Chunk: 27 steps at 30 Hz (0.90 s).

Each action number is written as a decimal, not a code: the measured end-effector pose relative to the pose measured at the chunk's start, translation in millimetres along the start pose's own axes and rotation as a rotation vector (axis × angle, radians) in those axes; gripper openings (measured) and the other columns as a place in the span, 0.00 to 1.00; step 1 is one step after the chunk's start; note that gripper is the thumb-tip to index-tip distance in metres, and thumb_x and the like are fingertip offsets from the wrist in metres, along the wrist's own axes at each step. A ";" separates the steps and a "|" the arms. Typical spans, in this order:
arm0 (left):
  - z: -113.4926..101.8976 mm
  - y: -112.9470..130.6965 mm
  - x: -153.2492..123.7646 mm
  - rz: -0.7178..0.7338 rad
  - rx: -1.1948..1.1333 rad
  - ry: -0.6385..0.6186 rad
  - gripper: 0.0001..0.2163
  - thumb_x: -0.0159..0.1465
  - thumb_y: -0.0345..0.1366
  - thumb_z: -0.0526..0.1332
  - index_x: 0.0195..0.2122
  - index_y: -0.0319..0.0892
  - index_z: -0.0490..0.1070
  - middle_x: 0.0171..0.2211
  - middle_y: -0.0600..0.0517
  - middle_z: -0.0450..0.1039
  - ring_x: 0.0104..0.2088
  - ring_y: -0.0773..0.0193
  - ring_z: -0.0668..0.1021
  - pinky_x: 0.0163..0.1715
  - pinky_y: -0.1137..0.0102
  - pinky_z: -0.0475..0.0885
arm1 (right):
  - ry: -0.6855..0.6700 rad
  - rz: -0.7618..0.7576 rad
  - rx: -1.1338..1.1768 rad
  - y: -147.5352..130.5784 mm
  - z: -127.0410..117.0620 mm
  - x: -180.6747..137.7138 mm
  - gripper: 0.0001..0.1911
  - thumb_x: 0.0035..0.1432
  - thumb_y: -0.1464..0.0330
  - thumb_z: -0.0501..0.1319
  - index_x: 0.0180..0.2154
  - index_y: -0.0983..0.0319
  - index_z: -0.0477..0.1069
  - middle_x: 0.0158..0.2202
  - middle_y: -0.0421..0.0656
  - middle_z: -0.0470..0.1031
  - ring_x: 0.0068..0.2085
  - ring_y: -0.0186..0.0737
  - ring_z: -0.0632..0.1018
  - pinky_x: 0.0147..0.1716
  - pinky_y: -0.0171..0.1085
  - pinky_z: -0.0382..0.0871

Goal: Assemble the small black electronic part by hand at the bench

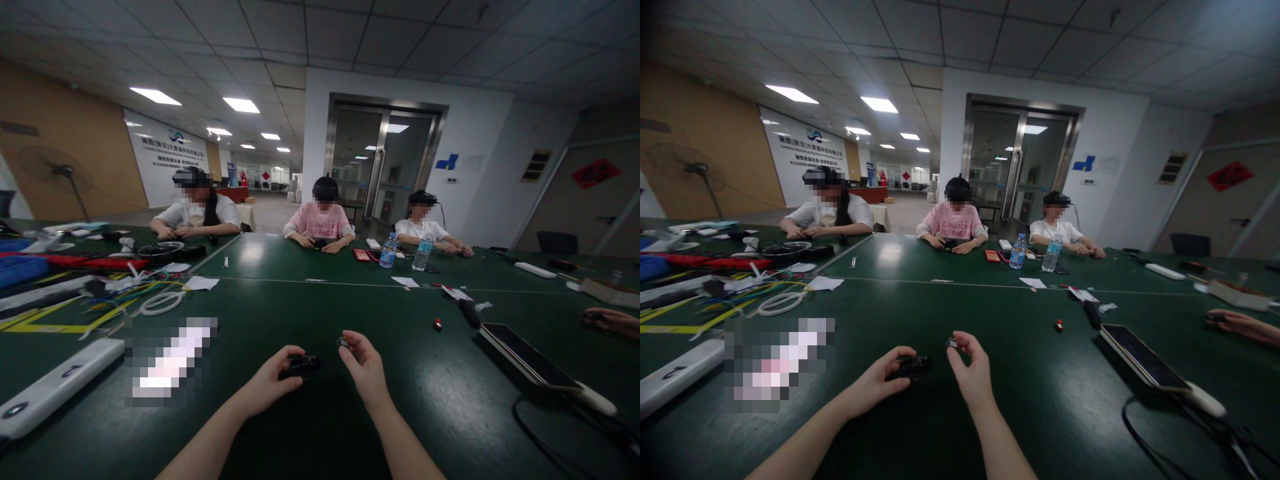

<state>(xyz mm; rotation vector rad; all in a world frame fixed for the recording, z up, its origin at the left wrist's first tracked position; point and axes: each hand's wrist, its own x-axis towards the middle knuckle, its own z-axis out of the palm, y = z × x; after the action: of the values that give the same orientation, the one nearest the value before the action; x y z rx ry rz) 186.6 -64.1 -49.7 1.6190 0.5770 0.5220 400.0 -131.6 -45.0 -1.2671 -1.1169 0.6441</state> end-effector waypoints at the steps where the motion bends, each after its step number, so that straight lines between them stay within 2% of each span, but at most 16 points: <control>1: 0.1 -0.3 0.0 0.005 -0.003 0.001 0.20 0.57 0.33 0.61 0.50 0.45 0.57 0.45 0.49 0.70 0.46 0.56 0.73 0.46 0.62 0.64 | -0.003 0.002 -0.006 -1.1 0.5 -0.4 0.17 0.49 0.62 0.62 0.43 0.58 0.70 0.40 0.43 0.74 0.43 0.43 0.74 0.47 0.45 0.66; 8: 0.8 -0.7 -0.2 -0.012 -0.018 -0.001 0.20 0.57 0.31 0.60 0.50 0.45 0.57 0.45 0.49 0.70 0.45 0.57 0.73 0.43 0.64 0.65 | -0.059 0.000 -0.055 -9.1 3.4 -4.0 0.16 0.50 0.62 0.61 0.42 0.59 0.71 0.40 0.43 0.74 0.44 0.44 0.74 0.48 0.47 0.65; 16: 4.7 10.3 -1.1 -0.042 -0.009 -0.001 0.19 0.57 0.29 0.60 0.48 0.45 0.57 0.43 0.51 0.70 0.45 0.58 0.73 0.43 0.64 0.66 | -0.107 0.021 -0.109 -13.5 8.8 -7.3 0.15 0.50 0.63 0.61 0.41 0.58 0.72 0.40 0.43 0.75 0.45 0.45 0.74 0.49 0.48 0.64; 27: 1.9 0.9 0.1 -0.015 0.007 -0.007 0.20 0.58 0.31 0.60 0.50 0.45 0.57 0.42 0.50 0.70 0.43 0.59 0.73 0.41 0.65 0.66 | -0.166 0.017 -0.114 -13.6 15.9 -10.2 0.13 0.49 0.65 0.62 0.40 0.59 0.72 0.39 0.43 0.75 0.44 0.44 0.74 0.48 0.46 0.66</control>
<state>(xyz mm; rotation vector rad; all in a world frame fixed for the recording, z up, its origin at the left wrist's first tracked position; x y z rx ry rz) 188.0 -65.6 -49.0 1.6218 0.5855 0.5036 379.2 -137.2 -36.2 -1.3399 -1.2961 0.7173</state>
